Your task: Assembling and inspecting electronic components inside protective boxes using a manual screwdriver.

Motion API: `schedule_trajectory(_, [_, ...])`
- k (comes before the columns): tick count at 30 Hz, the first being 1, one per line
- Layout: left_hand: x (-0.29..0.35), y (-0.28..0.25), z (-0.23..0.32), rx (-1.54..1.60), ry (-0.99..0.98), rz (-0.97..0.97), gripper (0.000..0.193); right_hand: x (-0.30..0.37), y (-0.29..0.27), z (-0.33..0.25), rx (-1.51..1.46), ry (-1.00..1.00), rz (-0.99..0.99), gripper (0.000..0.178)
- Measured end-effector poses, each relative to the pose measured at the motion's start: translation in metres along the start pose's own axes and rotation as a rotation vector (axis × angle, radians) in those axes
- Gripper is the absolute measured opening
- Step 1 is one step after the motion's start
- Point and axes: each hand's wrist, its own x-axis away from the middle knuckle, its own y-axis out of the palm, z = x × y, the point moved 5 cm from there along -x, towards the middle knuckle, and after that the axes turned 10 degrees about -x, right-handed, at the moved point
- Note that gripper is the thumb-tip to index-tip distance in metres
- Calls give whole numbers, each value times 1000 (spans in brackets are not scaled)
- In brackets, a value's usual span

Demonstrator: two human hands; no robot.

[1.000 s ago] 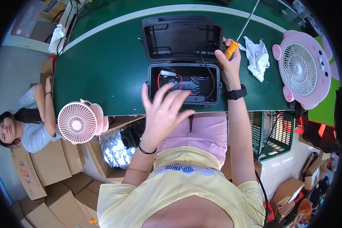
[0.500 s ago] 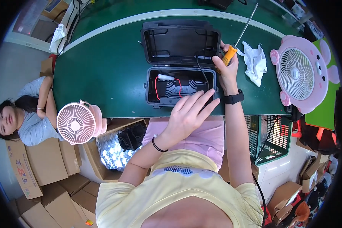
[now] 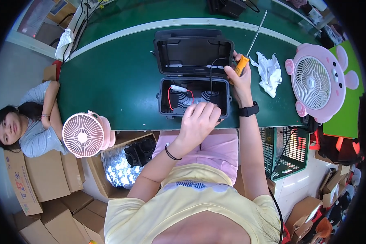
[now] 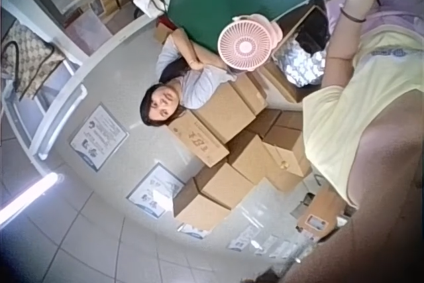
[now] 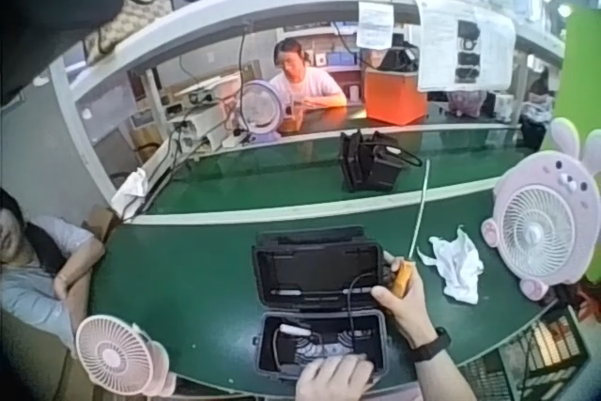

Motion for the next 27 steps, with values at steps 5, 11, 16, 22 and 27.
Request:
schedule_trajectory(5, [8, -4, -13, 97, -12, 5, 28, 1, 28, -46, 291, -205, -161, 47])
schedule_trajectory(11, [5, -6, -9, 93, -2, 27, 28, 13, 52, -76, 79, -78, -4, 39])
schedule_trajectory(16, [4, -9, -16, 176, -53, 96, 32, 29, 72, -87, 333, -278, -112, 38])
schedule_trajectory(22, [45, -32, -44, 207, 23, 431, 30, 23, 59, -79, 268, -246, -76, 40])
schedule_trajectory(27, [83, -7, -102, 556, -591, 559, 83, 28, 61, -77, 289, -287, -107, 45])
